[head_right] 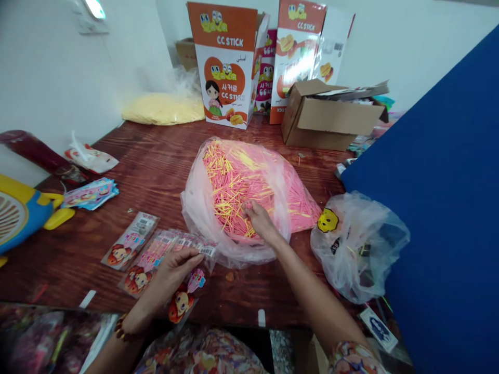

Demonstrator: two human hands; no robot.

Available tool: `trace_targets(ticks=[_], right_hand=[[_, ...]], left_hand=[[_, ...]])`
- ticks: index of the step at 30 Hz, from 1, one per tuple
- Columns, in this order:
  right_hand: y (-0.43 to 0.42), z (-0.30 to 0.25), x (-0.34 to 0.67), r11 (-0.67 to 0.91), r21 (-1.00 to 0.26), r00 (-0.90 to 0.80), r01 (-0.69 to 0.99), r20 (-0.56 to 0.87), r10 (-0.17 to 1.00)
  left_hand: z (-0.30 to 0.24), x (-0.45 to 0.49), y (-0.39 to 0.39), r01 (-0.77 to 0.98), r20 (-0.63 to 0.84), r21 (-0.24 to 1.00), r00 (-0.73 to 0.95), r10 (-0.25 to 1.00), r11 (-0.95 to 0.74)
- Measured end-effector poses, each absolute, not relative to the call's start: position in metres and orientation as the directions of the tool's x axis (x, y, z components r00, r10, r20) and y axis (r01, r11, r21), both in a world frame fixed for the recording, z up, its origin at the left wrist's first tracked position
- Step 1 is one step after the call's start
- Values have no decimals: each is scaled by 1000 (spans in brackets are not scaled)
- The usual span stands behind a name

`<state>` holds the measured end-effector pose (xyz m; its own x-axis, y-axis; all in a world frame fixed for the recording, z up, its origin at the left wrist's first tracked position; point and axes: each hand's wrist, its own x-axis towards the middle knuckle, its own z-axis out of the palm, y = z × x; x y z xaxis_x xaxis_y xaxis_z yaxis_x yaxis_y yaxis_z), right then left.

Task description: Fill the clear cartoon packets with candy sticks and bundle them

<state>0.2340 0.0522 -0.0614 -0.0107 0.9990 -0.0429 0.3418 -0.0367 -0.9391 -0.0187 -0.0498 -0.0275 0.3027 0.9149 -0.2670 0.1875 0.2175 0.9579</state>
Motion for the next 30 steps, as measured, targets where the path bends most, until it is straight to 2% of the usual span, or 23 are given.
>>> trace_targets(ticks=[3, 8, 10, 13, 16, 20, 26, 30], right_hand=[[54, -57, 242, -63, -859, -17, 507, -83, 996], [58, -46, 250, -4, -773, -36, 634, -34, 999], [57, -41, 251, 68, -660, -121, 748, -34, 992], [53, -38, 251, 167, -420, -240, 892, -125, 963], [48, -40, 251, 190, -258, -244, 947, -197, 949], [42, -47, 245, 173, -133, -205, 976, -287, 936], [40, -65, 225, 95, -131, -128, 987, -272, 954], [47, -68, 231, 47, -238, -105, 970, -236, 966]], left_hand=[[-28, -19, -50, 181, -249, 963, 306, 919, 201], [-29, -19, -50, 197, -224, 966, 326, 918, 165], [-30, -20, -50, 189, -232, 966, 315, 920, 179], [-32, -22, -51, 175, -243, 964, 298, 923, 198], [-34, -24, -52, 174, -239, 966, 300, 923, 193], [-38, -24, -53, 170, -238, 966, 296, 925, 194], [-37, -24, -52, 171, -240, 966, 310, 920, 194], [-37, -26, -52, 148, -239, 968, 295, 925, 203]])
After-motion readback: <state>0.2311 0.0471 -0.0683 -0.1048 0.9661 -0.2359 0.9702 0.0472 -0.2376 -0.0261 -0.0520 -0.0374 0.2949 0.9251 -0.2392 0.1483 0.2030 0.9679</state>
